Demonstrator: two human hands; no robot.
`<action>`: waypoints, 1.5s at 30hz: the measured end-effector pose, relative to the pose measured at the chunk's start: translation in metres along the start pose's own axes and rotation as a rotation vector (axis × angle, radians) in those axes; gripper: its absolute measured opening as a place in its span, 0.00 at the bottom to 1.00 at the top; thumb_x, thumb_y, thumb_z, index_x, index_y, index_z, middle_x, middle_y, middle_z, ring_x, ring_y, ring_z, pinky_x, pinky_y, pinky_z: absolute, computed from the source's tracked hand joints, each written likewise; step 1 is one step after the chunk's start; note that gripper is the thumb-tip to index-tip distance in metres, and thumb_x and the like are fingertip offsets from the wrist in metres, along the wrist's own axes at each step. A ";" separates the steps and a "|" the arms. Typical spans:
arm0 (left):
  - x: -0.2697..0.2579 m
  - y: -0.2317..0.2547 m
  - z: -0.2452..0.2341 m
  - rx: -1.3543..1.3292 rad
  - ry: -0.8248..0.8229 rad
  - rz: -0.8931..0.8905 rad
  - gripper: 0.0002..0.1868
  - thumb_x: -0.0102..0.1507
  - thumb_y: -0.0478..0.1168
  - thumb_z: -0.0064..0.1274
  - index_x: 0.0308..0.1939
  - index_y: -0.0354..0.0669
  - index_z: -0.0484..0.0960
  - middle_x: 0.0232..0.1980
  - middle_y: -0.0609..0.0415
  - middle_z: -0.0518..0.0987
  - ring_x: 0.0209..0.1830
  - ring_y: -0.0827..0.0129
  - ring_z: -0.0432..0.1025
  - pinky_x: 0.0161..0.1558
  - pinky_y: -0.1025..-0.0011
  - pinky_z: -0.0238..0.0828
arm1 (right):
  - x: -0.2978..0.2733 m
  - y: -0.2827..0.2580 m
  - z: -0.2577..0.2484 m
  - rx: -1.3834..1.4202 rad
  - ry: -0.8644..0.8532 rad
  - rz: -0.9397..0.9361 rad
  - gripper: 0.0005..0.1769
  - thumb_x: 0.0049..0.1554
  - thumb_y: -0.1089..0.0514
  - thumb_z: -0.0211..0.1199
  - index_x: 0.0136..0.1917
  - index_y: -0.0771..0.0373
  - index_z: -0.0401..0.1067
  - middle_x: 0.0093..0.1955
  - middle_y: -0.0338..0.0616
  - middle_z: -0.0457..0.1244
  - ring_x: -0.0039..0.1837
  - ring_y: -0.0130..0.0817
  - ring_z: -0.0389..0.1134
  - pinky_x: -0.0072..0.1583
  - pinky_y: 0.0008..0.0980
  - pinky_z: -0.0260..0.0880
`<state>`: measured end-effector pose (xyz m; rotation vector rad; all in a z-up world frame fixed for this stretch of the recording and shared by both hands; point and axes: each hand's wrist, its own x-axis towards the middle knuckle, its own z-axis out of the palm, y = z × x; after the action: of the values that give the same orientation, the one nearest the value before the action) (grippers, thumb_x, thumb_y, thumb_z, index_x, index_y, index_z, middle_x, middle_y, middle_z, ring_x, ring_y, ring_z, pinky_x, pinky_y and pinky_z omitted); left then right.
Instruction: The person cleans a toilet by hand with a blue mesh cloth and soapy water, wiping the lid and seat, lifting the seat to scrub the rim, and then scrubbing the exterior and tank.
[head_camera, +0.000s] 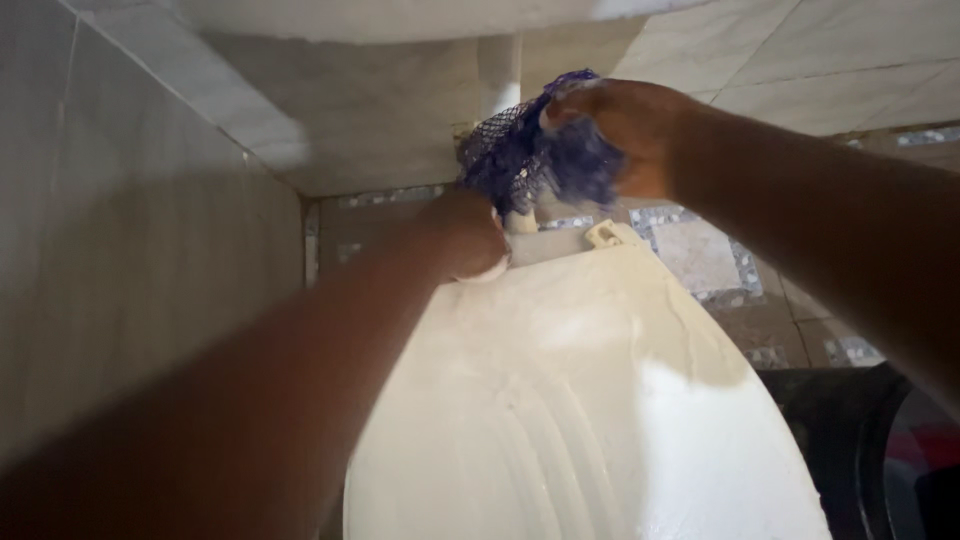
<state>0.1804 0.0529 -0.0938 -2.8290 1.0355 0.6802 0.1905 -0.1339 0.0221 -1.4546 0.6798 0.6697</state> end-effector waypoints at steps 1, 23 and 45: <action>-0.004 0.008 0.001 -0.092 0.097 -0.161 0.14 0.65 0.44 0.52 0.43 0.38 0.86 0.49 0.37 0.81 0.49 0.45 0.77 0.54 0.55 0.73 | -0.007 -0.003 -0.006 -0.112 0.068 0.011 0.41 0.56 0.56 0.68 0.76 0.64 0.50 0.66 0.62 0.59 0.66 0.54 0.66 0.66 0.46 0.75; -0.094 0.073 -0.080 -0.624 1.103 0.013 0.30 0.53 0.59 0.61 0.43 0.35 0.77 0.41 0.51 0.83 0.40 0.65 0.80 0.44 0.66 0.80 | -0.029 0.068 -0.019 0.401 -0.639 -0.284 0.28 0.63 0.42 0.59 0.64 0.69 0.70 0.55 0.57 0.68 0.52 0.46 0.70 0.51 0.48 0.76; -0.249 0.211 0.047 -0.463 0.777 -0.364 0.32 0.61 0.37 0.50 0.71 0.38 0.66 0.76 0.39 0.60 0.78 0.41 0.51 0.73 0.46 0.44 | -0.161 0.236 -0.007 -1.159 0.573 -0.496 0.43 0.56 0.39 0.58 0.82 0.42 0.51 0.87 0.40 0.40 0.83 0.63 0.35 0.66 0.80 0.40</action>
<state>-0.1382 0.0487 -0.0109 -3.6514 0.3697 -0.2951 -0.0936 -0.1383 -0.0078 -2.8332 0.2798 0.2009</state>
